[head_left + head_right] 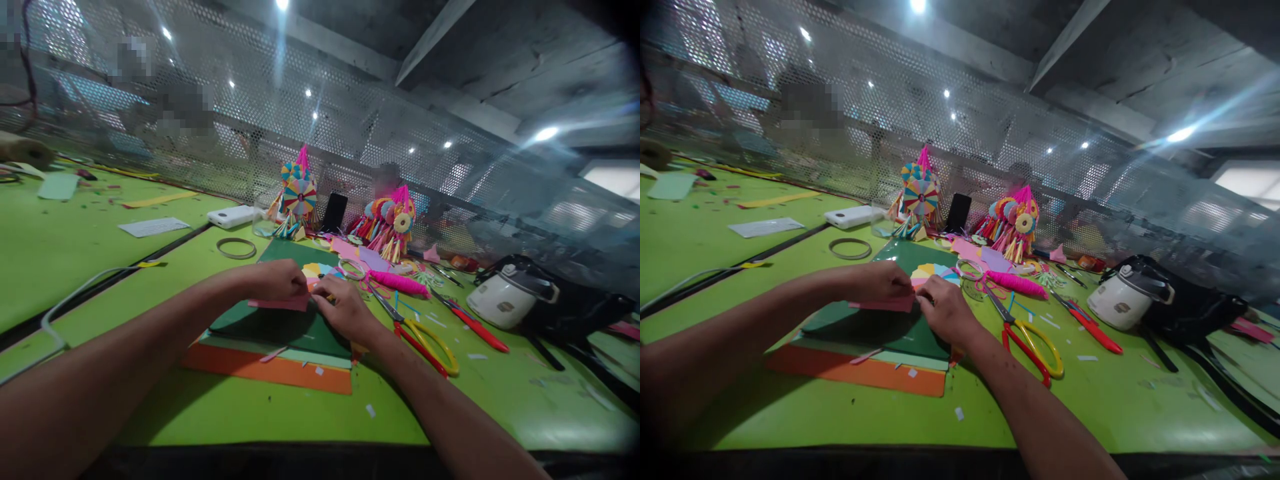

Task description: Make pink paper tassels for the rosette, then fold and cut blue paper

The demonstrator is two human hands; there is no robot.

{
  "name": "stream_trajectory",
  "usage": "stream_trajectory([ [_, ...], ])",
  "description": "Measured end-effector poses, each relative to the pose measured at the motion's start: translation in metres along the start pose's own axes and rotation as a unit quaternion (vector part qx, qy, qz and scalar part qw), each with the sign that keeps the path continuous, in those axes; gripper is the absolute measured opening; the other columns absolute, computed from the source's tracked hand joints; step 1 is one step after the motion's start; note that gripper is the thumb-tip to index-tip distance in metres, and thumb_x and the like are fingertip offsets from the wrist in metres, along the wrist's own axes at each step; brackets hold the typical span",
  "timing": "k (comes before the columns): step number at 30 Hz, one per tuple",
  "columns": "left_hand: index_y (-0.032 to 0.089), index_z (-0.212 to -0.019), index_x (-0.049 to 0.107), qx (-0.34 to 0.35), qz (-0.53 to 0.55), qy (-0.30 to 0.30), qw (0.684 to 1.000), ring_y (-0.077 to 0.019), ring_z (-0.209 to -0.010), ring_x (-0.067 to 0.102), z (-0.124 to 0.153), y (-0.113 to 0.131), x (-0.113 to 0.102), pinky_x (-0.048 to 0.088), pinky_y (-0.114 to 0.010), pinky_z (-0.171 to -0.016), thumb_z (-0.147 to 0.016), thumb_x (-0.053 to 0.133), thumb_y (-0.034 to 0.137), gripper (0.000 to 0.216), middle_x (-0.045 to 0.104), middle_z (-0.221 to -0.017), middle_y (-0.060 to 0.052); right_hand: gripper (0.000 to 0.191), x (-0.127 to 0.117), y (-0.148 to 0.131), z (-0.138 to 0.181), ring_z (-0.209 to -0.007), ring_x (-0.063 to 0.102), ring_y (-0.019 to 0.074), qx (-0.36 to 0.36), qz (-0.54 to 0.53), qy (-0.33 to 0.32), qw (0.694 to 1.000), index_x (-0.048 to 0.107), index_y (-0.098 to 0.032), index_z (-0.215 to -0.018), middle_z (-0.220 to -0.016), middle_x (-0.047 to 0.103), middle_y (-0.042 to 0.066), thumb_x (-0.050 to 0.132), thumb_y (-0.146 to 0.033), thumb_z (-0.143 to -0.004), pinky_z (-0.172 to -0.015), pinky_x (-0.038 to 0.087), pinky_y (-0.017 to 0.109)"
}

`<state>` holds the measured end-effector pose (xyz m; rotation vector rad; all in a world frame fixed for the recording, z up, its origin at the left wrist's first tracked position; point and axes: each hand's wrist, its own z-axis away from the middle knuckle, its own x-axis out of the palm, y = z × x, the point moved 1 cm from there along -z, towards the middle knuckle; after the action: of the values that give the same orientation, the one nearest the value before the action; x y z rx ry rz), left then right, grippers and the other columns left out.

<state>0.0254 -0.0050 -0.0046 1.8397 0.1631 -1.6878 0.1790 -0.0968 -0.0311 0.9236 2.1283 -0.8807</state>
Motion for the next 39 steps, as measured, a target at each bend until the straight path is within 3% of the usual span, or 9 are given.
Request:
stream_trajectory([
  [5,0.017,-0.07,0.072,-0.014,0.002,0.004,1.0,-0.0106,-0.053,0.038,0.002,-0.002,0.001,0.025,-0.022,-0.05,-0.071,0.05,0.029,0.025,0.058,-0.056,0.0,0.011,0.002,0.001,0.001,-0.07,0.052,0.0139,-0.003,-0.009,-0.016,1.0,0.057,-0.017,-0.074,-0.074,0.056,0.001,0.057,-0.008,-0.08,-0.065,0.04,0.025],
  [12,0.018,-0.074,0.072,-0.002,-0.021,0.013,1.0,-0.0117,-0.055,0.042,0.0,0.0,0.003,0.027,-0.022,-0.052,-0.067,0.05,0.018,0.023,0.063,-0.063,0.0,0.009,0.0,-0.002,0.001,-0.09,0.05,0.0205,-0.042,0.055,-0.028,0.997,0.058,-0.016,-0.088,-0.089,0.058,0.007,0.057,-0.012,-0.079,-0.08,0.042,0.033],
  [21,0.018,-0.069,0.07,-0.006,-0.012,0.012,1.0,-0.0122,-0.054,0.043,0.001,0.002,0.004,0.027,-0.022,-0.05,-0.066,0.049,0.014,0.021,0.06,-0.059,-0.001,0.011,0.002,-0.001,0.002,-0.086,0.051,0.0189,-0.062,0.092,-0.057,0.992,0.061,-0.016,-0.085,-0.085,0.059,0.007,0.051,-0.013,-0.087,-0.076,0.041,0.033],
  [27,0.016,-0.068,0.07,-0.012,-0.005,0.003,1.0,-0.0129,-0.056,0.043,0.0,0.005,0.002,0.03,-0.023,-0.052,-0.065,0.051,0.021,0.02,0.06,-0.058,-0.001,0.011,0.0,-0.005,0.001,-0.084,0.049,0.0197,-0.084,0.149,-0.059,0.984,0.06,-0.016,-0.081,-0.084,0.058,0.007,0.051,-0.014,-0.086,-0.073,0.039,0.033],
  [32,0.017,-0.073,0.071,-0.045,0.05,-0.023,0.997,-0.0138,-0.061,0.048,0.002,0.004,-0.003,0.032,-0.022,-0.054,-0.061,0.054,0.023,0.022,0.062,-0.063,0.0,0.016,0.0,-0.011,0.0,-0.082,0.045,0.0218,-0.128,0.23,-0.046,0.964,0.059,-0.016,-0.078,-0.081,0.056,0.008,0.047,-0.013,-0.088,-0.073,0.036,0.036],
  [39,0.016,-0.066,0.065,-0.095,0.172,-0.014,0.98,-0.0117,-0.057,0.038,0.009,0.005,-0.007,0.028,-0.024,-0.05,-0.063,0.055,0.032,0.019,0.051,-0.057,0.002,0.022,0.002,-0.014,0.002,-0.081,0.042,0.0236,-0.16,0.265,-0.013,0.951,0.06,-0.016,-0.08,-0.08,0.056,0.01,0.041,-0.011,-0.09,-0.073,0.036,0.039],
])
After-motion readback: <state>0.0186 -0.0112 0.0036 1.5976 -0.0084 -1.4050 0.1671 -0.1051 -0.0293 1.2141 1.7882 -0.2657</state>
